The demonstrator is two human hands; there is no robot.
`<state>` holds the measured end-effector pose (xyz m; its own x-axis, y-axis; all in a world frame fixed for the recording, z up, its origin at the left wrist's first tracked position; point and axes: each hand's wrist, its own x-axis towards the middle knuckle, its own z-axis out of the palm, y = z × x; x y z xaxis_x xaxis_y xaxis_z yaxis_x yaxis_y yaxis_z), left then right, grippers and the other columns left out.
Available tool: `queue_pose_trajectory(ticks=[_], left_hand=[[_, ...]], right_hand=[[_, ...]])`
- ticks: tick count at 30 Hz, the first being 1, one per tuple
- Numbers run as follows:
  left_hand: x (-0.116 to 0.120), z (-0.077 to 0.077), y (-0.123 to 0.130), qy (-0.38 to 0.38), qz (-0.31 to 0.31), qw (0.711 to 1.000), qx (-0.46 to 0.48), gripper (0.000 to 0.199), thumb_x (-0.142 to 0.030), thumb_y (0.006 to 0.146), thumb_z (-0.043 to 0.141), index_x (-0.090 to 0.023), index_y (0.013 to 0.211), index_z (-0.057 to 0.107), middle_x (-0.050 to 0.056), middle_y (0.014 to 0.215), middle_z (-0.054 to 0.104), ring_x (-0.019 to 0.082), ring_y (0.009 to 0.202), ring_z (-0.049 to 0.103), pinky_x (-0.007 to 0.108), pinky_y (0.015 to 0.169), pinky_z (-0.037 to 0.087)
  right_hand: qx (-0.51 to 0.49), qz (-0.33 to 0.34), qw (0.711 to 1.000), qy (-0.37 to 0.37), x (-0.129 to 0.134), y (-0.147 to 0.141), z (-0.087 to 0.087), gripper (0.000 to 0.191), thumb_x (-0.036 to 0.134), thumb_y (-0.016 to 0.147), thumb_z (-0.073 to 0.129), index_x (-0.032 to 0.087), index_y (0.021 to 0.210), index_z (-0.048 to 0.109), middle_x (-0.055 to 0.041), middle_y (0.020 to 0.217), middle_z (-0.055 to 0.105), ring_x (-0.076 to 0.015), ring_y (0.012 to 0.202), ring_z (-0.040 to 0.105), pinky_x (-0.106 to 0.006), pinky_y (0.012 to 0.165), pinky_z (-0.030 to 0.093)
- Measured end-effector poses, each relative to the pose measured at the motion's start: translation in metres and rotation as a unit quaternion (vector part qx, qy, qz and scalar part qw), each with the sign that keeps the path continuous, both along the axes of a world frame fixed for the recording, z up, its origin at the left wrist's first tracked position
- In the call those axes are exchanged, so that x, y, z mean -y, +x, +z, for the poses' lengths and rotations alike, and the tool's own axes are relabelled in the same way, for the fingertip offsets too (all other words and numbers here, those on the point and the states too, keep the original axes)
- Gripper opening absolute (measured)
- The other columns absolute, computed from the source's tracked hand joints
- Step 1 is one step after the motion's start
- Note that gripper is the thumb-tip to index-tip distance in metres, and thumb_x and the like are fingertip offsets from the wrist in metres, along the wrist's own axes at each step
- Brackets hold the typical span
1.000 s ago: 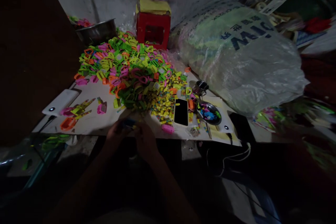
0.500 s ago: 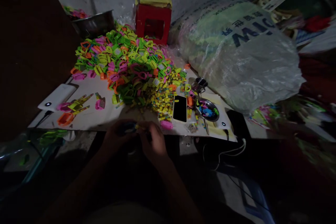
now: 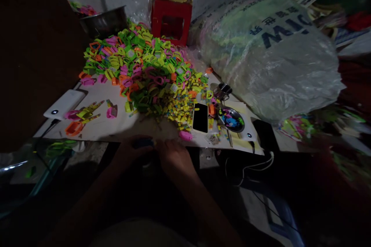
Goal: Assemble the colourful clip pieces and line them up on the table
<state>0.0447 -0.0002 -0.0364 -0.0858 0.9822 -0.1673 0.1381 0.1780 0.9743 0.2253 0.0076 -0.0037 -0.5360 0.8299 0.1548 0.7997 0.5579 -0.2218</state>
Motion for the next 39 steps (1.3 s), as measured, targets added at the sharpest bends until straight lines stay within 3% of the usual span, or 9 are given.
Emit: queue_pose_trajectory(ticks=[8, 11, 15, 18, 21, 25, 29, 33, 39], left_hand=[[-0.002, -0.004, -0.003, -0.061, -0.087, 0.994, -0.028, 0.037, -0.046, 0.06, 0.076, -0.019, 0.084, 0.076, 0.005, 0.081, 0.075, 0.024, 0.076, 0.068, 0.032, 0.071, 0.053], [-0.012, -0.004, -0.023, -0.022, -0.074, 0.988, -0.131, 0.036, -0.047, 0.064, 0.074, -0.02, 0.088, 0.075, 0.006, 0.091, 0.074, 0.026, 0.087, 0.068, 0.034, 0.08, 0.052], [-0.035, -0.004, -0.069, 0.033, 0.015, 0.977, -0.209, 0.043, -0.049, 0.075, 0.063, -0.021, 0.108, 0.067, 0.007, 0.101, 0.072, 0.024, 0.088, 0.068, 0.033, 0.077, 0.052], [-0.051, -0.007, -0.105, -0.031, 0.041, 0.969, -0.241, 0.052, -0.052, 0.078, 0.057, -0.021, 0.12, 0.06, 0.008, 0.108, 0.069, 0.021, 0.078, 0.068, 0.028, 0.065, 0.052], [-0.059, -0.014, -0.132, -0.107, 0.024, 0.951, -0.289, 0.049, -0.052, 0.081, 0.052, -0.017, 0.114, 0.062, 0.007, 0.086, 0.072, 0.02, 0.064, 0.067, 0.028, 0.059, 0.05], [-0.054, -0.02, -0.151, -0.127, 0.078, 0.908, -0.392, 0.059, -0.057, 0.085, 0.045, -0.016, 0.126, 0.056, 0.014, 0.095, 0.071, 0.031, 0.094, 0.066, 0.038, 0.076, 0.05], [-0.044, -0.004, -0.144, -0.149, 0.134, 0.843, -0.5, 0.067, -0.064, 0.084, 0.041, -0.017, 0.131, 0.053, 0.023, 0.122, 0.059, 0.04, 0.108, 0.059, 0.049, 0.083, 0.047], [-0.054, 0.017, -0.118, -0.102, 0.12, 0.771, -0.617, 0.054, -0.051, 0.086, 0.05, -0.019, 0.129, 0.056, 0.02, 0.133, 0.05, 0.041, 0.121, 0.045, 0.054, 0.094, 0.039], [-0.111, 0.007, -0.081, -0.017, 0.062, 0.823, -0.564, 0.046, -0.041, 0.088, 0.049, -0.005, 0.113, 0.063, 0.026, 0.118, 0.058, 0.042, 0.118, 0.045, 0.055, 0.095, 0.035]], right_hand=[[0.073, 0.046, 0.994, -0.068, -0.001, -0.004, -0.012, 0.025, 0.032, 0.093, 0.047, 0.02, 0.087, 0.068, -0.009, 0.071, 0.069, -0.0205, 0.063, 0.061, -0.03, 0.059, 0.036], [0.046, 0.03, 0.998, -0.041, -0.016, -0.013, -0.027, 0.024, 0.038, 0.092, 0.052, 0.025, 0.106, 0.067, -0.0085, 0.083, 0.069, -0.0237, 0.078, 0.063, -0.033, 0.067, 0.04], [-0.01, -0.04, 0.999, -0.014, -0.045, -0.024, -0.048, 0.055, 0.05, 0.082, 0.066, 0.024, 0.129, 0.056, -0.0121, 0.112, 0.064, -0.0289, 0.1, 0.058, -0.039, 0.082, 0.043], [0.013, -0.052, 0.999, -0.007, -0.056, -0.035, -0.061, 0.032, 0.039, 0.089, 0.059, 0.027, 0.118, 0.062, -0.0098, 0.111, 0.063, -0.0266, 0.1, 0.057, -0.039, 0.083, 0.042], [0.058, -0.038, 0.998, -0.01, -0.055, -0.045, -0.068, 0.016, 0.031, 0.089, 0.056, 0.025, 0.101, 0.066, -0.0081, 0.103, 0.064, -0.0248, 0.093, 0.057, -0.036, 0.077, 0.041], [0.037, -0.081, 0.996, 0.007, -0.053, -0.044, -0.075, 0.011, 0.025, 0.088, 0.054, 0.018, 0.091, 0.063, -0.0105, 0.093, 0.064, -0.0248, 0.088, 0.057, -0.035, 0.075, 0.04], [-0.084, -0.101, 0.991, 0.022, -0.054, -0.034, -0.083, 0.012, 0.017, 0.086, 0.048, 0.018, 0.083, 0.06, -0.0071, 0.078, 0.063, -0.0213, 0.08, 0.058, -0.032, 0.074, 0.042], [-0.269, -0.058, 0.961, -0.002, -0.049, -0.029, -0.086, 0.02, 0.016, 0.079, 0.05, 0.019, 0.096, 0.061, -0.0068, 0.089, 0.066, -0.02, 0.085, 0.06, -0.032, 0.077, 0.047], [-0.371, -0.048, 0.918, -0.134, -0.028, -0.035, -0.074, 0.018, 0.02, 0.081, 0.054, 0.02, 0.095, 0.066, -0.0039, 0.083, 0.064, -0.0164, 0.074, 0.06, -0.028, 0.069, 0.05]])
